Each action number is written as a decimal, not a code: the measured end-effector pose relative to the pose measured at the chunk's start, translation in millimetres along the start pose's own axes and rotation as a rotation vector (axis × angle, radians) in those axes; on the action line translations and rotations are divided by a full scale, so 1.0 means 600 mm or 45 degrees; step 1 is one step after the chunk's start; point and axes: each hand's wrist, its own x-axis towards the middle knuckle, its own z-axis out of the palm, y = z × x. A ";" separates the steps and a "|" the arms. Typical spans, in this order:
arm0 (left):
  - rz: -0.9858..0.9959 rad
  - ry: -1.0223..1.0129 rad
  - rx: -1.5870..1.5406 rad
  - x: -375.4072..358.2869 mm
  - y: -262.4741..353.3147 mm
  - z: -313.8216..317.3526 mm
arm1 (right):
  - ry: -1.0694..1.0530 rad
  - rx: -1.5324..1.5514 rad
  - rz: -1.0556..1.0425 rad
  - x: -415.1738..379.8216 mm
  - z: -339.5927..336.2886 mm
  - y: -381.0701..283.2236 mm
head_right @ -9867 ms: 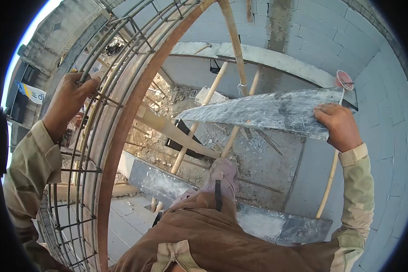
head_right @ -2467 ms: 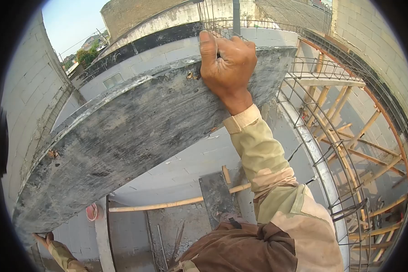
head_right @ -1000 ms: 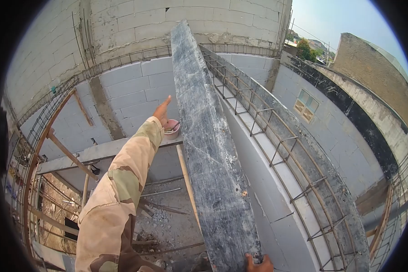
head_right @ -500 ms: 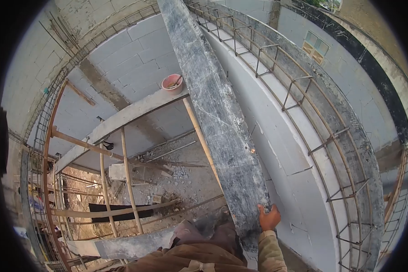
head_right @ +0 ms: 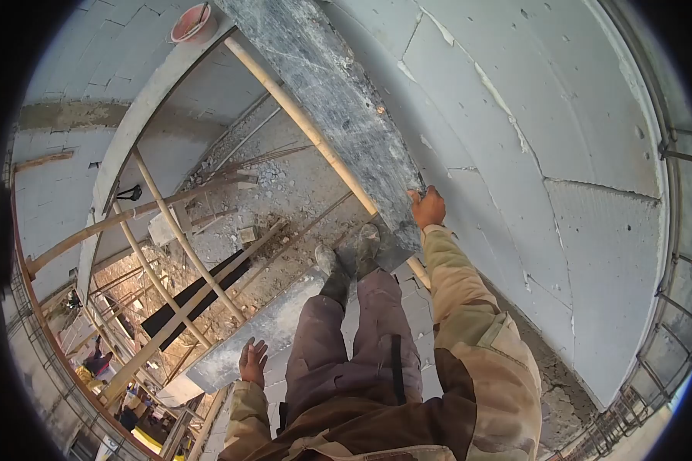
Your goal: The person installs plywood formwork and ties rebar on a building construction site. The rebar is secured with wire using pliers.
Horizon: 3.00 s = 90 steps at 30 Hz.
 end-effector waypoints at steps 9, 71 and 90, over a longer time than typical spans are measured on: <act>-0.511 0.364 0.092 0.014 -0.277 -0.145 | 0.064 -0.186 -0.062 0.137 0.289 0.070; -0.024 -0.036 0.383 0.367 -0.015 -0.088 | 1.051 -1.024 -1.038 0.167 -0.953 -0.585; 1.912 -0.389 -0.218 0.315 1.579 0.501 | 1.275 -0.649 -0.313 0.162 -0.869 -0.666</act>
